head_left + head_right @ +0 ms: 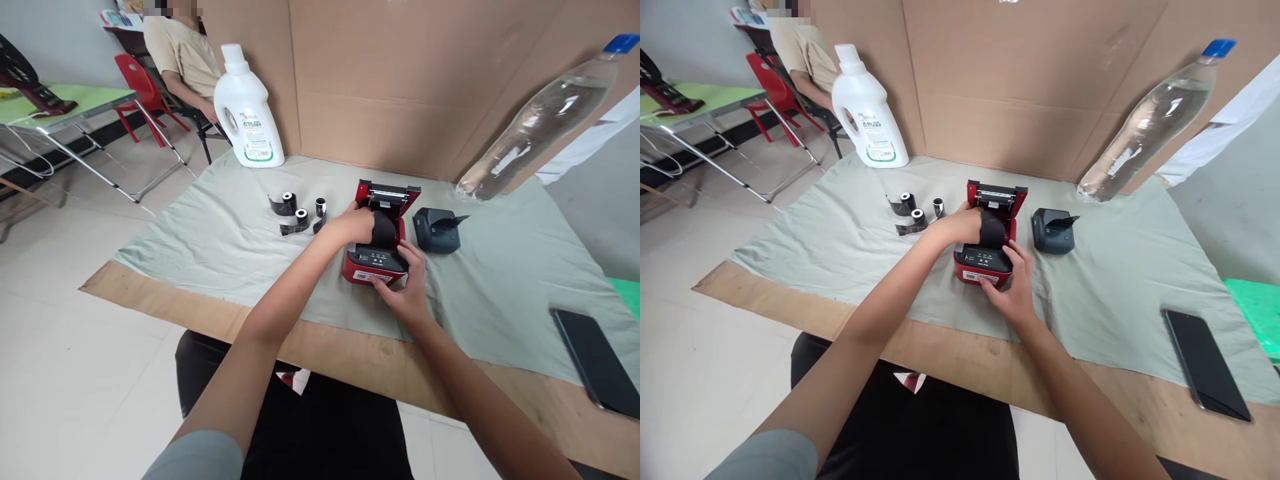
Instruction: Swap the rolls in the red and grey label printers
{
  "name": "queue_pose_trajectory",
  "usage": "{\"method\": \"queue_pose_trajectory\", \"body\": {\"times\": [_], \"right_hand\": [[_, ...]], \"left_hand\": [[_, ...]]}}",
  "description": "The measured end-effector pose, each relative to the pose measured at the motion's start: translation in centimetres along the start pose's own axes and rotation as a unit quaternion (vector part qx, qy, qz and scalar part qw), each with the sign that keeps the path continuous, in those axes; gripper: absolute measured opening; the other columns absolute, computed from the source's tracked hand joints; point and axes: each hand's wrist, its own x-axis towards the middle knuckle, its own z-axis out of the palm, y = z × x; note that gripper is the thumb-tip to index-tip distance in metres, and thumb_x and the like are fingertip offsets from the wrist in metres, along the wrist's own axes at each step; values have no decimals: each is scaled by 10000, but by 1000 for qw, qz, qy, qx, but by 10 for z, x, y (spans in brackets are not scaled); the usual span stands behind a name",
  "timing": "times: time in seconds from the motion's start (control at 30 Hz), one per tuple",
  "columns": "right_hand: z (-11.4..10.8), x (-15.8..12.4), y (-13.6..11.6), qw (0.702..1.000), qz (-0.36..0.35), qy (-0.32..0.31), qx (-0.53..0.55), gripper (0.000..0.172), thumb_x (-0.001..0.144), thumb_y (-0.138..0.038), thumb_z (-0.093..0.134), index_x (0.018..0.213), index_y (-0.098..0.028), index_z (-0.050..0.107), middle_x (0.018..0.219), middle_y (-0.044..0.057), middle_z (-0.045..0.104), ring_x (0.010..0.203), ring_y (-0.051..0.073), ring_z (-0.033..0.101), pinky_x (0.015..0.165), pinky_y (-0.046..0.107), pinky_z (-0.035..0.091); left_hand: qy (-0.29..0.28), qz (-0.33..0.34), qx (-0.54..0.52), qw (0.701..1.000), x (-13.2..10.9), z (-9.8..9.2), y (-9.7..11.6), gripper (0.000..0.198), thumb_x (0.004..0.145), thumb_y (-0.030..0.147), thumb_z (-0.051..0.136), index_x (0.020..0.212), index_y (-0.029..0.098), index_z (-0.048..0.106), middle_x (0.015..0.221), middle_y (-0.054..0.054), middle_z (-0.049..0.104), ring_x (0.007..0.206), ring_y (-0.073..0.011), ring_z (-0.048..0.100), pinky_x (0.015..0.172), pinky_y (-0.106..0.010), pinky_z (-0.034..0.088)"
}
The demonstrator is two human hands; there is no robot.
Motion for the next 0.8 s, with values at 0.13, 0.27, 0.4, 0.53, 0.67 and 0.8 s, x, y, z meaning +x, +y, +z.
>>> {"method": "queue_pose_trajectory", "body": {"times": [0.13,0.27,0.4,0.53,0.67,0.8], "right_hand": [[-1,0,1,1000,-2,-2,7,720,858,-361,819,1488,-280,482,1525,159,519,1441,382,521,1186,690,445],[-2,0,0,1000,6,-7,-2,707,869,-395,816,1484,-282,486,1526,160,516,1443,379,523,1186,689,448],[-2,0,0,1000,3,-8,5,727,870,-373,822,1500,-270,475,1529,166,510,1444,370,522,1180,664,468],[-2,1,-1,1000,-2,-9,16,728,873,-337,825,1508,-275,474,1550,166,503,1464,371,508,1191,669,454],[-2,2,-2,1000,0,-7,15,723,865,-322,831,1497,-284,481,1548,158,505,1460,379,511,1185,682,453],[-2,2,-4,1000,0,-5,22,721,859,-312,837,1488,-286,485,1543,159,506,1453,382,516,1177,686,459]], "left_hand": [[5,8,-58,998,-9,-8,1,252,768,20,565,910,163,717,976,-112,781,973,-281,714,984,-410,479],[-5,55,-158,986,-32,-31,3,111,788,110,610,724,186,660,711,-40,647,697,-225,617,699,-377,451],[90,107,-254,957,-59,-56,-12,66,813,190,657,834,186,720,809,-20,648,784,-206,619,746,-354,477],[171,50,-351,919,-79,-66,-53,210,762,192,737,965,169,692,926,-23,660,842,-186,636,775,-324,503],[227,-39,-425,876,-94,-61,-100,369,742,188,785,1078,195,632,913,-15,637,882,-193,646,791,-315,515],[252,-107,-508,817,-107,-57,-132,328,819,318,775,1105,210,657,895,-31,618,870,-210,646,778,-330,534]]}}
